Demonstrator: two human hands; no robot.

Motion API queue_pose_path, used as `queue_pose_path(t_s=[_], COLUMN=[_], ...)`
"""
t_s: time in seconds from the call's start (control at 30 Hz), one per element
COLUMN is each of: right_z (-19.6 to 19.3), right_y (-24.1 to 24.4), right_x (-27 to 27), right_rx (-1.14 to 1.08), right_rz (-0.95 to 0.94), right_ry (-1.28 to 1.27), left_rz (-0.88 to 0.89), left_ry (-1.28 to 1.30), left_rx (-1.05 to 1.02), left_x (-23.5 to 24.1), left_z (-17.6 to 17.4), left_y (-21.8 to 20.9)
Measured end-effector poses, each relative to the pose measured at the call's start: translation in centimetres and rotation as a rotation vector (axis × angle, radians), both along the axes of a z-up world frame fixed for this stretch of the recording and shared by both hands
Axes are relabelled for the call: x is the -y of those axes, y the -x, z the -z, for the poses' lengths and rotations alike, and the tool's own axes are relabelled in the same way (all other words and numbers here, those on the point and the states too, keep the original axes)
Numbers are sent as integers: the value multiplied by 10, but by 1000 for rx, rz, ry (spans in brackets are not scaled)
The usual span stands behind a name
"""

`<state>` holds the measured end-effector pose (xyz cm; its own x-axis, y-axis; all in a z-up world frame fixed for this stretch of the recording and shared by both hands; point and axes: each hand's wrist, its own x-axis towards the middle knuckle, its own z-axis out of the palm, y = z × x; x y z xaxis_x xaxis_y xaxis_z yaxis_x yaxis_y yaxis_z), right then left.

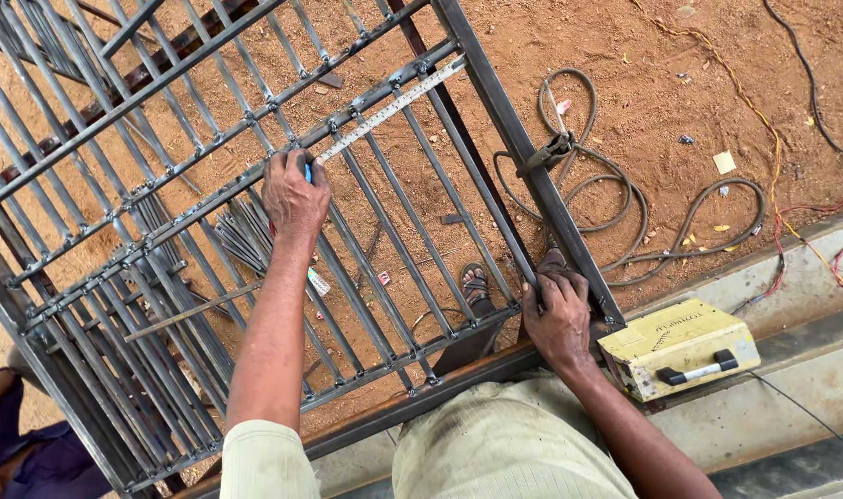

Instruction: The person measures a metal frame with a tape measure and welds metal rods to it using a welding torch. They repeatedly measure, position, and weld rods to the frame, with a coworker occasionally assisting by holding the frame.

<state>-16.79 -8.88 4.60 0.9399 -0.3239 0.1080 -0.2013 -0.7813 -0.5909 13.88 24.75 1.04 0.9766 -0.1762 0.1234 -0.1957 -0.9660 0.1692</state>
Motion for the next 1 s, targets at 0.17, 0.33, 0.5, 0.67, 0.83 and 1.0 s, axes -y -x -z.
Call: queue_pose_path(t_s=[0.17,0.33,0.5,0.67,0.83,1.0], right_z=[0,2,5,0,0,14], right_y=[0,2,3,1,3,11], right_x=[1,1,2,2,4,6], right_rx=[-6,-34,-20,-8,-14,-45], right_rz=[-20,-20,-22,-5,19,-7], right_ry=[9,17,11,-9,-59,-45], left_rz=[10,2,14,19,28,244], left_ry=[-16,-19,-33,-15,147,203], left_rx=[29,-3,24,28,-47,49], left_x=[-5,-8,-8,1,10,9], left_z=[6,9,11,-4,-31,-46], left_y=[-7,-8,-9,-2,54,151])
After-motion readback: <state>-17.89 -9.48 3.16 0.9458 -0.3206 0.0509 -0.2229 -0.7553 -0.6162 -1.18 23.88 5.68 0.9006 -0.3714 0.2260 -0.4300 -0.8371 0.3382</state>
